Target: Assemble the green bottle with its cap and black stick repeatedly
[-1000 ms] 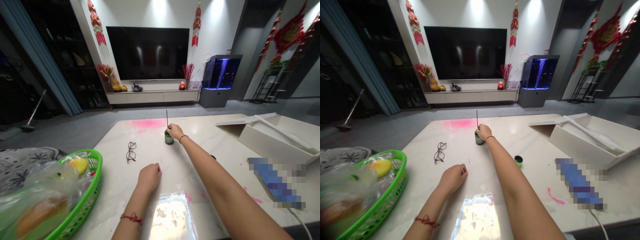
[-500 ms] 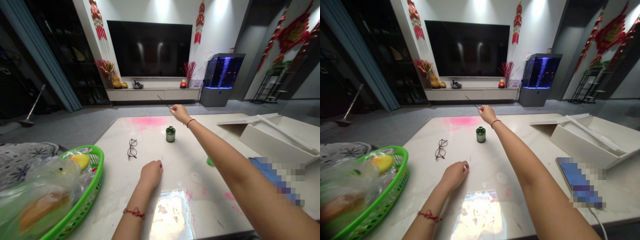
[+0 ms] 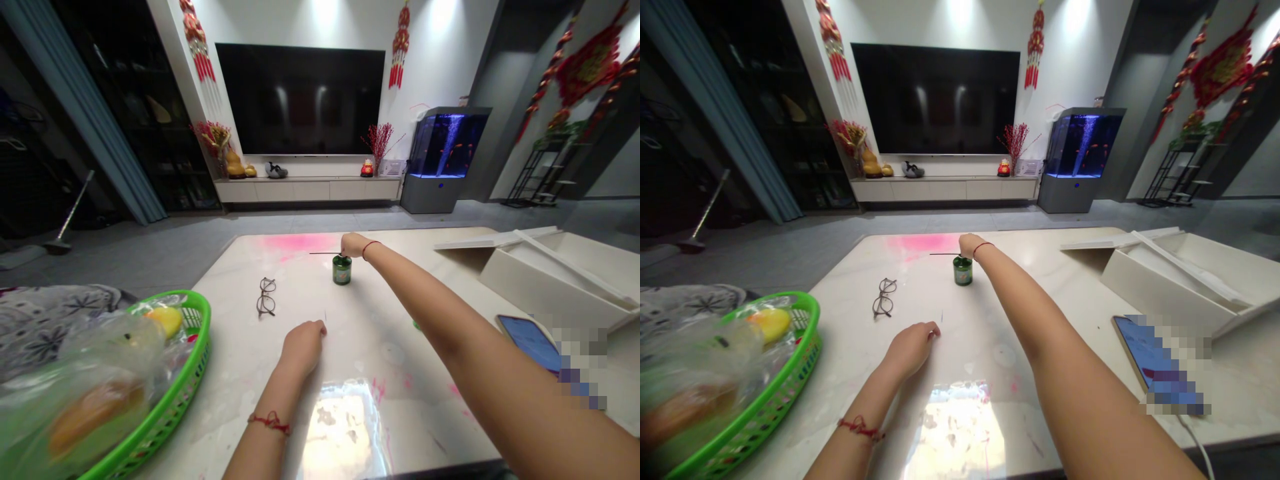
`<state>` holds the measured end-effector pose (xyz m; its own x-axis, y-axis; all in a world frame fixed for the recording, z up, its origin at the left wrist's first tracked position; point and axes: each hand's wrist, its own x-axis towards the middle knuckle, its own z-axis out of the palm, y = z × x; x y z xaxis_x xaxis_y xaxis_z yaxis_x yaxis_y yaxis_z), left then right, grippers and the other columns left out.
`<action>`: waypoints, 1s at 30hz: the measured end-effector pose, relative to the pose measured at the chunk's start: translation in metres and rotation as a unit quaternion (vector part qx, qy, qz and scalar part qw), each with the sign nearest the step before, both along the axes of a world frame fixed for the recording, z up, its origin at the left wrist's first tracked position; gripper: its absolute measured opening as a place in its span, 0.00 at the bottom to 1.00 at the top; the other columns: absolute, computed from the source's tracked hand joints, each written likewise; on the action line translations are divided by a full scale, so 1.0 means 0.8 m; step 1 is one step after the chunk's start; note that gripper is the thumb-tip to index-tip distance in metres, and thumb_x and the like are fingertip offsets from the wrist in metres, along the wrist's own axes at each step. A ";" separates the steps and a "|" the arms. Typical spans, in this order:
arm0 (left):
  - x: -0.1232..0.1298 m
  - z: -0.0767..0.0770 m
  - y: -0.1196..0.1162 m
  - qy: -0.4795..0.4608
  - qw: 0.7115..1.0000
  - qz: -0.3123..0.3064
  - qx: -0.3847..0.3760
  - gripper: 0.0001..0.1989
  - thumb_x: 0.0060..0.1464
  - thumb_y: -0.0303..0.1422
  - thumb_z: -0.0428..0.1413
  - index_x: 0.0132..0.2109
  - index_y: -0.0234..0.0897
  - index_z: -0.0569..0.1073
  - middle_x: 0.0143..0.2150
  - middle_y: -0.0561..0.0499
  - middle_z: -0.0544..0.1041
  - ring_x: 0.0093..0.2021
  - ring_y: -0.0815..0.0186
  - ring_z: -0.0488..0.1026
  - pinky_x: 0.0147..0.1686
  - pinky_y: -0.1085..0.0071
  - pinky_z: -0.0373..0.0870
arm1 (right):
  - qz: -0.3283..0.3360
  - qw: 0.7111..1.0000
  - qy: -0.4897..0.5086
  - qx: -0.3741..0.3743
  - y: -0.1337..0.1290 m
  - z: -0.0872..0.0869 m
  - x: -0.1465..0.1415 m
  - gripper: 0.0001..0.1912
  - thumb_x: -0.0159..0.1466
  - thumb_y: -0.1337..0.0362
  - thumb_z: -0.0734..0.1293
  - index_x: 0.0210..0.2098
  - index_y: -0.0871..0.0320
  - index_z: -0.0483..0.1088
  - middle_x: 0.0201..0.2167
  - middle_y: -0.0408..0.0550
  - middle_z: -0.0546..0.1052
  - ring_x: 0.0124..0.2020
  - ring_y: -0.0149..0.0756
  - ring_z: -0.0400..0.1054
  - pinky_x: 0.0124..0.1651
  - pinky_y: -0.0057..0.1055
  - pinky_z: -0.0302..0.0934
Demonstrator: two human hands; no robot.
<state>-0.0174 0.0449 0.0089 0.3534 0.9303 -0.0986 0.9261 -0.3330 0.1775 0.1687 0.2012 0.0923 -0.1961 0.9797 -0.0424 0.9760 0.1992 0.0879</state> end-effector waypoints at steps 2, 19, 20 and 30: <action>-0.001 -0.002 0.000 -0.009 1.000 0.001 0.005 0.16 0.54 0.27 0.42 0.42 0.39 0.73 0.42 0.46 0.76 0.43 0.61 0.72 0.40 0.68 0.63 | 0.000 1.000 -0.016 -0.018 0.006 0.004 -0.006 0.13 0.51 0.74 0.67 0.38 0.69 0.74 0.36 0.60 0.77 0.39 0.41 0.72 0.40 0.26 0.63; 0.000 0.006 -0.001 -0.019 0.999 0.009 -0.026 0.12 0.52 0.31 0.46 0.37 0.38 0.74 0.40 0.47 0.77 0.40 0.62 0.72 0.36 0.70 0.63 | -0.031 0.999 -0.015 0.004 0.002 0.015 -0.043 0.23 0.49 0.77 0.69 0.45 0.68 0.71 0.43 0.64 0.74 0.46 0.48 0.69 0.45 0.35 0.66; 0.000 0.007 -0.001 -0.019 0.999 0.010 -0.026 0.12 0.52 0.31 0.46 0.37 0.38 0.74 0.40 0.47 0.77 0.40 0.62 0.72 0.36 0.70 0.64 | -0.032 0.999 -0.015 0.000 0.004 0.015 -0.043 0.22 0.49 0.76 0.69 0.45 0.68 0.71 0.43 0.64 0.74 0.46 0.49 0.69 0.45 0.35 0.66; 0.001 0.011 -0.004 -0.019 0.999 0.012 -0.027 0.13 0.53 0.33 0.45 0.38 0.37 0.74 0.41 0.45 0.77 0.41 0.62 0.72 0.37 0.70 0.64 | -0.037 0.999 -0.014 -0.020 0.032 0.004 -0.032 0.21 0.45 0.75 0.71 0.40 0.69 0.73 0.37 0.61 0.77 0.42 0.45 0.71 0.43 0.31 0.66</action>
<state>-0.0163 0.0413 0.0177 0.3351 0.9323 -0.1361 0.9262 -0.2994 0.2291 0.1428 0.2264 0.0959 -0.1218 0.9887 -0.0872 0.9853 0.1311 0.1095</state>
